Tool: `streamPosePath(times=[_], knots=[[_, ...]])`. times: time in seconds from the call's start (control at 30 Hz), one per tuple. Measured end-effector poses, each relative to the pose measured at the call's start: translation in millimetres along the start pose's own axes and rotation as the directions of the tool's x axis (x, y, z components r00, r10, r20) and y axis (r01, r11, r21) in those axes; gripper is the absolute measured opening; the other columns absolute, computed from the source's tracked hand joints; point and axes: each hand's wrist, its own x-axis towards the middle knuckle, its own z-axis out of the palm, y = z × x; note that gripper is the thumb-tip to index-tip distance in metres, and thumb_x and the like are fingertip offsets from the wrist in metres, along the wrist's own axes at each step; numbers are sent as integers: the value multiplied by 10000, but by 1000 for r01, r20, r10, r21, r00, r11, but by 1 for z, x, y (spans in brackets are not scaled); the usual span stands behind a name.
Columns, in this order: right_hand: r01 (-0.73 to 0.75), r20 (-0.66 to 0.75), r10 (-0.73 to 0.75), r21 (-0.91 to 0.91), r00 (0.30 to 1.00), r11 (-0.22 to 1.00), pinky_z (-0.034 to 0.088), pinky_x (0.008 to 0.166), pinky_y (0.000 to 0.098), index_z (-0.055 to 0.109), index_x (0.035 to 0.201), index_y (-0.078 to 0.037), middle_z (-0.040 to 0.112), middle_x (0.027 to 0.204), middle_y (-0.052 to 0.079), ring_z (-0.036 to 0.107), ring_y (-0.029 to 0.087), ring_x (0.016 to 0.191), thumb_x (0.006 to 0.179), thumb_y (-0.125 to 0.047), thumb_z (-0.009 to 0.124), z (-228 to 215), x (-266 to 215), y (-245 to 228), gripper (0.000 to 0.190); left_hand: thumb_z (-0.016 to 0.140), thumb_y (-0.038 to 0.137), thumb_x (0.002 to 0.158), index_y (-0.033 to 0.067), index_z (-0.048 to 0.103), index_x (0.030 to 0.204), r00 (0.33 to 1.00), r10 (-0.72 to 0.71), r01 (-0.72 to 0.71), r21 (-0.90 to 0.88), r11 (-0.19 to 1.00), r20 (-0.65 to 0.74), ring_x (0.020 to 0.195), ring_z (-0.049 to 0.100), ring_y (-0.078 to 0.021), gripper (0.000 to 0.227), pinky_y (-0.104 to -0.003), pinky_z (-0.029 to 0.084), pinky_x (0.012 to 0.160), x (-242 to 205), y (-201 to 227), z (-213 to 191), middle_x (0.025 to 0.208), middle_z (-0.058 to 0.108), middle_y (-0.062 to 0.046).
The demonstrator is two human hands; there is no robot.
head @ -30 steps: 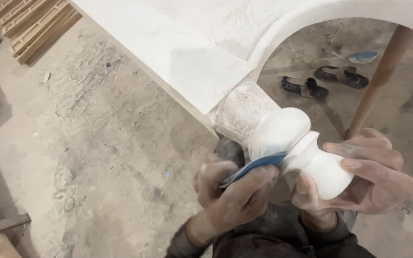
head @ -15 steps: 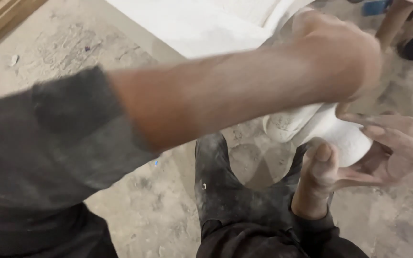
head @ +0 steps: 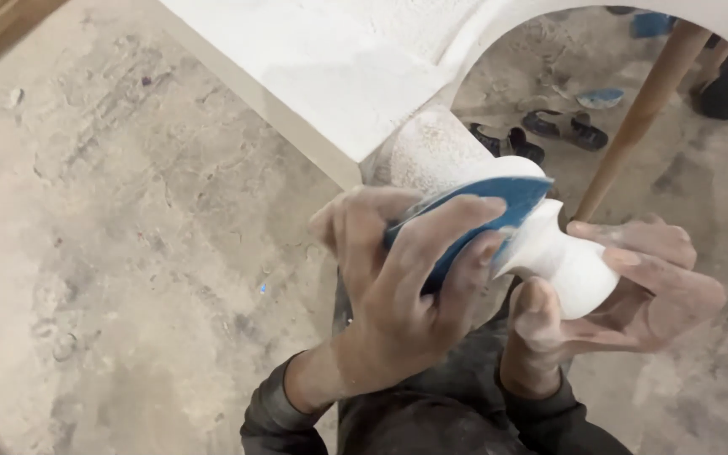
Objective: The person sands a white turned wooden baluster on a furniture frame using a blue sanding sponge, rotating the workpiece and repositioning the sponge to sand different curved surfaces and grooves. They continue sanding the spindle and arch area throughout the clip.
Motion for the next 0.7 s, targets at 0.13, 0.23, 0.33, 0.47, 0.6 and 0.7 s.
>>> streamPosePath(times=[0.13,0.23,0.33,0.47,0.6,0.7], knots=[[-46,19,45,84,999,995,431,829,228,441,1210,-147,621,1026,34,560,104,905,1020,-579,792,3,4,-4,588,672,304,993,189,696,1174,989,106,-117,105,988,99,911,480,-156,216,-410,316,898,47,8,-5,948,560,4],[-38,-17,39,70,999,997,446,836,241,434,1208,-148,607,987,20,576,111,924,998,-599,782,6,8,-1,608,691,201,926,148,717,1079,866,97,-143,57,988,491,813,508,-155,164,-415,379,895,102,5,8,880,578,-17],[58,-20,-58,4,998,998,439,845,279,425,1185,-132,611,974,16,590,127,920,994,-600,764,6,17,9,610,644,124,900,151,707,994,619,-6,-98,85,992,785,711,560,-98,117,-357,481,892,141,2,38,776,614,22],[89,9,-88,-19,996,996,490,840,281,433,1177,-117,592,1019,2,614,139,914,978,-616,768,1,8,9,633,671,159,883,165,583,997,384,-164,-99,218,971,908,587,589,-63,144,-291,576,560,145,3,74,680,554,66],[-3,-44,5,45,999,999,472,888,251,470,1225,-137,551,1073,-20,548,127,1000,995,-587,795,1,2,10,600,592,140,999,107,667,952,682,390,-453,-62,889,618,555,559,-75,94,-279,452,465,118,27,32,662,597,18],[145,-135,-152,-60,979,988,555,868,415,461,1171,-26,596,1047,94,616,177,933,863,-657,769,0,2,20,766,571,195,1044,70,714,1042,661,436,-502,-73,862,611,550,525,-122,189,-330,400,475,97,43,-24,670,619,-2]])
